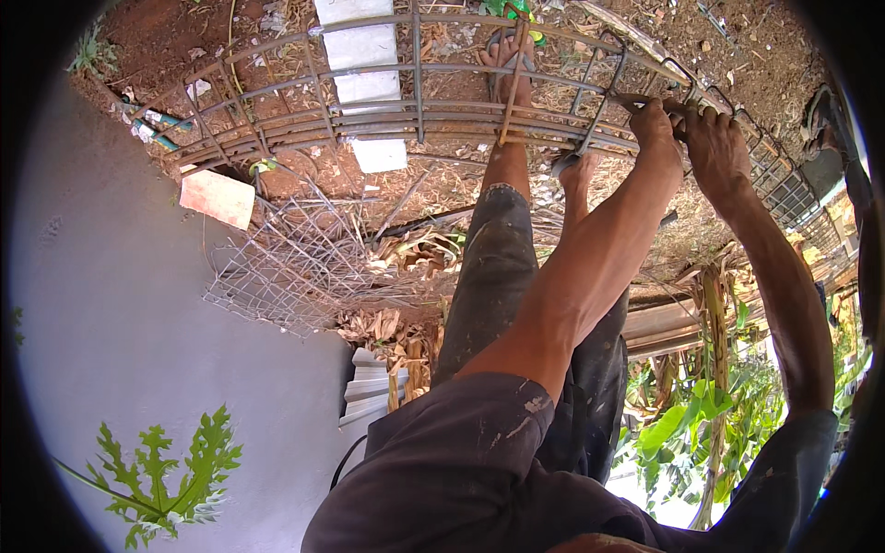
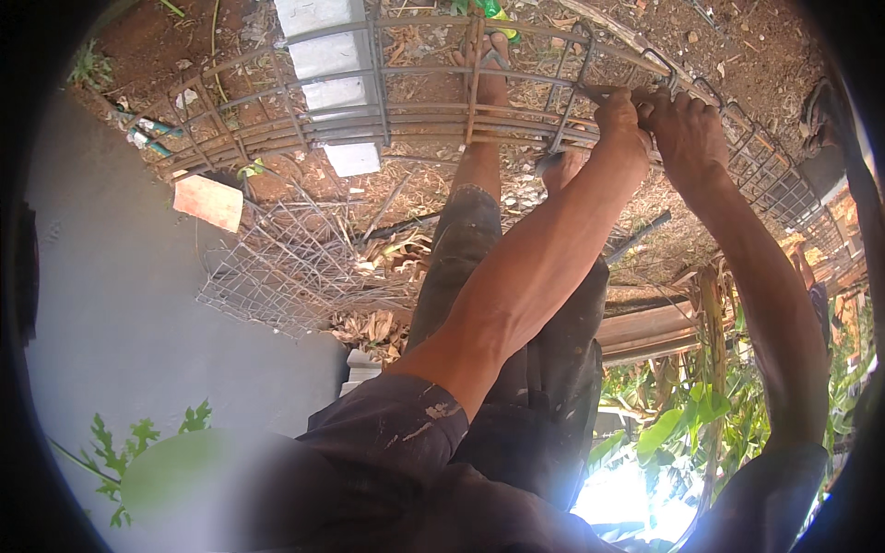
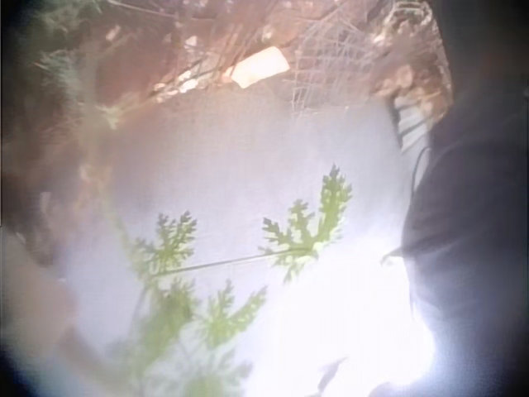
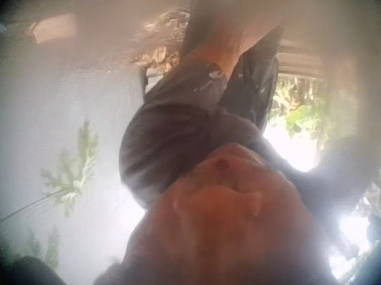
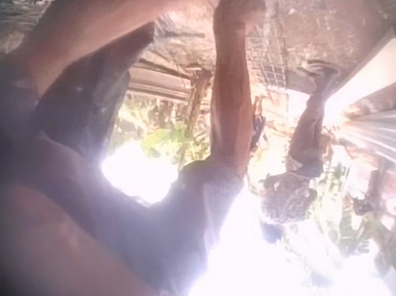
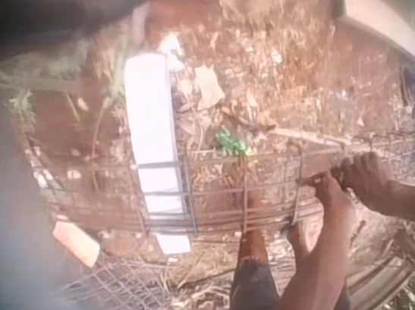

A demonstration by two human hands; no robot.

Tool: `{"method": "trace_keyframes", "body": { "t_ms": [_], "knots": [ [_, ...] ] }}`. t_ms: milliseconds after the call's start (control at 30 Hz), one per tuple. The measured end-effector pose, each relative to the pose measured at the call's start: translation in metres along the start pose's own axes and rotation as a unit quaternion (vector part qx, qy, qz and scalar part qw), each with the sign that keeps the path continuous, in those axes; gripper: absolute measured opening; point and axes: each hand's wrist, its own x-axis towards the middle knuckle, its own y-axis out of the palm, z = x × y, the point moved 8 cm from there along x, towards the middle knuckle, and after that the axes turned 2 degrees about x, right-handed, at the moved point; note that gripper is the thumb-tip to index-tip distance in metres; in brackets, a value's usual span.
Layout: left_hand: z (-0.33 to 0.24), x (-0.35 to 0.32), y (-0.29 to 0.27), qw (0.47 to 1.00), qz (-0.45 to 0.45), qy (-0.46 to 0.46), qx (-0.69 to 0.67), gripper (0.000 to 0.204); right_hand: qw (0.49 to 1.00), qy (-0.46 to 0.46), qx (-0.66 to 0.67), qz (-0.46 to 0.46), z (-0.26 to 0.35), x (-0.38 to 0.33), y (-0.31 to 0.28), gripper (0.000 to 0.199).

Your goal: The person assembles a metal mesh structure by hand, bending and interlocking metal rods to form a grid. They repeatedly adjust and secure the mesh sections on the ground.

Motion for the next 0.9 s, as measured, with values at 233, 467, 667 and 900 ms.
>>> {"method": "trace_keyframes", "body": {
  "t_ms": [233,467,667,900],
  "knots": [
    [-0.127,-0.069,0.017,0.216,0.071,0.494,0.839,0.070,0.996,-0.027,-0.059,-0.053,-0.006,0.004,0.020,0.029],
    [-0.156,-0.019,0.055,-0.180,0.108,0.541,0.815,0.046,0.997,0.035,0.057,-0.038,0.032,-0.031,0.004,0.049],
    [-0.144,-0.016,0.057,-0.155,0.132,0.534,0.821,0.046,0.998,0.027,0.042,-0.038,0.019,-0.034,0.001,0.051],
    [-0.148,-0.030,0.055,-0.163,0.118,0.511,0.836,0.047,0.996,-0.026,0.012,-0.080,0.010,-0.024,-0.008,0.052]
  ]
}}
